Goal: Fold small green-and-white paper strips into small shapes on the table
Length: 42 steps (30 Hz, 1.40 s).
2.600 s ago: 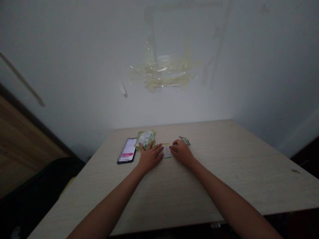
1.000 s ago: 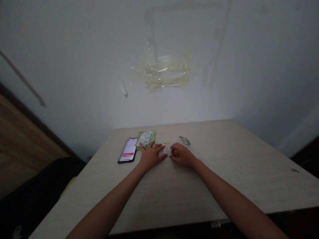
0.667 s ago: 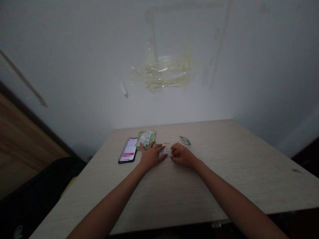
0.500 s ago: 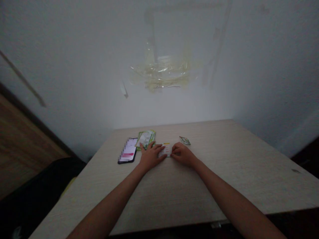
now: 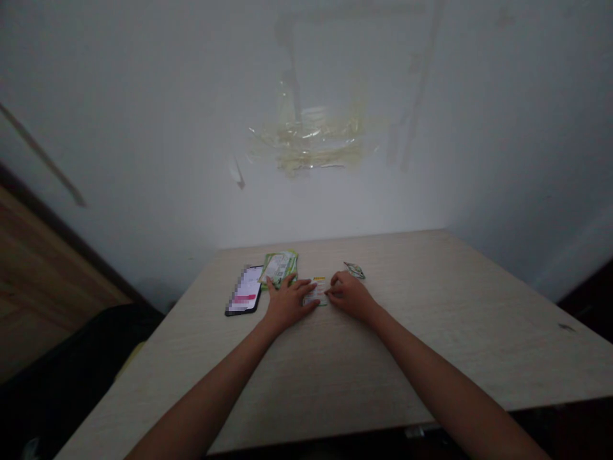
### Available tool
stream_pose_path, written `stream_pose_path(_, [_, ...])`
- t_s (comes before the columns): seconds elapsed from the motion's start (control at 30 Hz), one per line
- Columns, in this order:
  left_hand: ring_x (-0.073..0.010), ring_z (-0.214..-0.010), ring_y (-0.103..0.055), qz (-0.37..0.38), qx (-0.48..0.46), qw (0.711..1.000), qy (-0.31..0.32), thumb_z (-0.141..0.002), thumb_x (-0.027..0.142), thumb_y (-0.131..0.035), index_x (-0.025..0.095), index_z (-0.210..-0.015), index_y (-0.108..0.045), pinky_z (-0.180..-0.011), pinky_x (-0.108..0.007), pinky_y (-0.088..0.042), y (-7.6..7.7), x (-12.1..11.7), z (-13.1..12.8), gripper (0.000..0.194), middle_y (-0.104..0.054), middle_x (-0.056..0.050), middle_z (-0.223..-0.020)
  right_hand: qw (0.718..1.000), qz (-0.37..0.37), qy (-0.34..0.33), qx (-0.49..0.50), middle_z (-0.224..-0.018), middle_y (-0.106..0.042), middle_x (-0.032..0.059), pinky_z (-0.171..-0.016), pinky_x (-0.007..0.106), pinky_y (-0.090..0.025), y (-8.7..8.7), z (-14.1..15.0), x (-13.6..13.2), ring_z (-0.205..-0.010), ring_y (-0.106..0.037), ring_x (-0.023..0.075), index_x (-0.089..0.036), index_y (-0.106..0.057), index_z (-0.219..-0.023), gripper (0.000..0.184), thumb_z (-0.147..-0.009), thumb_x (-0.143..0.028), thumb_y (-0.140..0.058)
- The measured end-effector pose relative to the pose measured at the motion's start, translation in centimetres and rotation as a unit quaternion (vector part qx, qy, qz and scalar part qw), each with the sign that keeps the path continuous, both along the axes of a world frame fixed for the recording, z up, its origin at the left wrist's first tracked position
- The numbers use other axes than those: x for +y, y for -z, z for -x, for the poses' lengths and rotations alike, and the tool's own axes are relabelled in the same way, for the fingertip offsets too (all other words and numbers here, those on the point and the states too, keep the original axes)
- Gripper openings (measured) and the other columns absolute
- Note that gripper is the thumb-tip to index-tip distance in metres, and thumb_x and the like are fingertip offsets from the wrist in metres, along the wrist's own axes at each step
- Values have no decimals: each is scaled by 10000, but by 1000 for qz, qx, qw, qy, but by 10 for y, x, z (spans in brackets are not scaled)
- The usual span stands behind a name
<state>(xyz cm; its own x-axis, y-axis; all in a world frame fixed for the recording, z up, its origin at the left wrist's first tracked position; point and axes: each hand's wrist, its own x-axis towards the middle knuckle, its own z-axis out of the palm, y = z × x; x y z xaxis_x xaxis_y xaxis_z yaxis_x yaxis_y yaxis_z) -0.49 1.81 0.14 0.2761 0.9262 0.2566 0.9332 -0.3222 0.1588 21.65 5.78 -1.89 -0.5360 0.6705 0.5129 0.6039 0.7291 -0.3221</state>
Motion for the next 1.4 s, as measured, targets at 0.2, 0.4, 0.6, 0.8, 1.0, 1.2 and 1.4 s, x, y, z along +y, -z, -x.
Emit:
stream_pose_path(0.2, [-357,-1376,-319,0,7,1000,0,-840,657,-467,473,-1266,-552,-1028,-782,115,-1,-1,0,472,-572,33,-1373,999,-24,39,-30,-947,-619,92,-825,342,-469,0,7,5,-913,-570,207,-203,-760,-855,151,-871,-246,-616])
stream_pose_path(0.4, [-361,-1374,-318,-1,5,1000,-2,-834,649,-486,472,-1263,-555,-1022,-791,115,0,0,0,470,-572,36,-1373,995,-16,75,-66,-920,-611,102,-813,345,-452,-1,13,11,-893,-554,216,-185,-758,-850,191,-893,-264,-589])
stream_pose_path(0.6, [-367,-1376,-311,7,9,1000,-5,-835,656,-475,468,-1269,-555,-1027,-787,111,-2,0,0,480,-559,34,-1388,990,-34,100,-98,-902,-594,95,-902,386,-423,-3,19,15,-886,-540,218,-196,-753,-880,201,-911,-261,-565])
stream_pose_path(0.8, [-372,-1374,-311,3,-1,1000,-2,-829,648,-491,474,-1269,-553,-1024,-789,116,0,0,0,476,-568,39,-1375,982,-48,137,-119,-893,-583,106,-883,381,-430,-4,27,14,-888,-526,234,-220,-746,-921,200,-919,-249,-548])
stream_pose_path(1.0, [-376,-1388,-289,6,6,1000,1,-836,654,-474,472,-1266,-554,-1025,-796,93,-1,0,-1,474,-561,34,-1383,980,-44,155,-120,-889,-572,96,-939,393,-408,-3,28,15,-883,-520,230,-238,-731,-972,201,-927,-251,-535])
stream_pose_path(1.2, [-371,-1386,-296,1,1,1000,1,-832,654,-486,464,-1265,-556,-1022,-796,107,0,1,0,478,-567,35,-1379,975,-52,171,-130,-912,-574,103,-953,405,-404,-1,29,15,-905,-519,241,-239,-715,-1063,234,-933,-268,-523])
stream_pose_path(1.4, [-383,-1390,-280,-5,-7,1000,5,-826,651,-503,465,-1267,-551,-996,-807,142,1,1,1,480,-568,48,-1377,978,-44,164,-120,-927,-582,105,-975,415,-389,-1,28,13,-932,-519,249,-239,-701,-1120,262,-930,-269,-524])
